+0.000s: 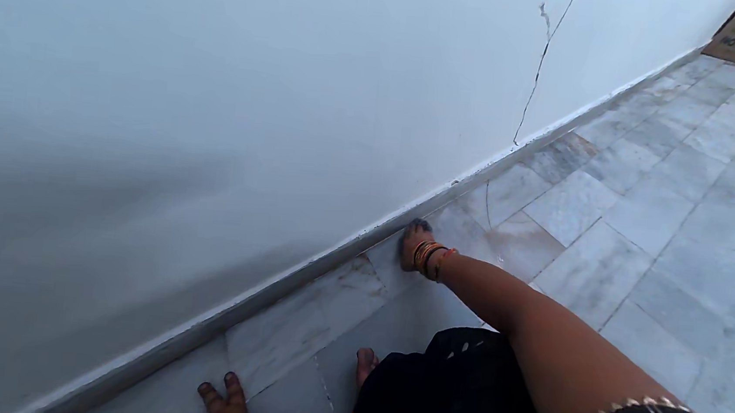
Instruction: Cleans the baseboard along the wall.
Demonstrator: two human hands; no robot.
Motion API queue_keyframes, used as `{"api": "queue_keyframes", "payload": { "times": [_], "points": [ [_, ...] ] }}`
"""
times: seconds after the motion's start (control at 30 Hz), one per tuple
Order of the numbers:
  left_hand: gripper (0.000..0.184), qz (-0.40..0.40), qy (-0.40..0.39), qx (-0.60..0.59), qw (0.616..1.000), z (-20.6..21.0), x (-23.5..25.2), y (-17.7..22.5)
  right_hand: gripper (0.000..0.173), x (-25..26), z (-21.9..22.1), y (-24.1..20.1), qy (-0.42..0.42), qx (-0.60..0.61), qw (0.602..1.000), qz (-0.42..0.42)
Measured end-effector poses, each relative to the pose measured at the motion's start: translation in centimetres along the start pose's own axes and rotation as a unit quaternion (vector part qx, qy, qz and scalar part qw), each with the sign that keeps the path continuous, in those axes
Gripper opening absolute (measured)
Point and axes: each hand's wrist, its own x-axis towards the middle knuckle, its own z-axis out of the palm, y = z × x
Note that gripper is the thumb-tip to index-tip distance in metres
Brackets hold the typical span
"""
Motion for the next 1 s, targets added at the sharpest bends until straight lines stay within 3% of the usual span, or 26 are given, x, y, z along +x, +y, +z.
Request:
{"api": "queue_keyframes", "payload": {
  "times": [0.23, 0.47, 0.57, 0.7, 0.83, 0.93, 1.0],
  "points": [
    [0.165, 0.025, 0.004, -0.017, 1.0, -0.8, 0.0, 0.1, 0.082, -0.7, 1.3, -7.1, -0.072, -0.107, 0.982, -0.138],
    [0.156, 0.055, 0.019, -0.097, 0.994, 0.5, 0.0, -1.9, 0.045, -2.5, 4.2, -13.0, -0.034, -0.141, 0.977, -0.156],
    [0.151, 0.076, 0.029, -0.137, 0.987, 1.0, -0.5, -2.9, 0.035, -4.0, 3.9, -13.5, -0.019, -0.106, 0.976, -0.19],
    [0.149, 0.083, 0.042, -0.168, 0.981, 2.2, -1.8, -3.6, 0.051, -6.4, 2.8, -14.6, 0.017, 0.065, 0.982, -0.177],
    [0.138, 0.094, 0.064, -0.19, 0.975, 3.4, -2.8, -4.5, 0.05, -9.0, 1.0, -15.6, 0.039, 0.188, 0.961, -0.201],
    [0.128, 0.104, 0.057, -0.18, 0.976, 3.2, -4.3, -4.9, 0.044, -13.0, -3.4, -13.5, 0.026, 0.18, 0.954, -0.24],
    [0.125, 0.116, 0.062, -0.163, 0.978, 3.0, -5.3, -5.0, 0.042, -16.6, -6.2, -10.0, 0.059, 0.203, 0.949, -0.234]
  ]
}}
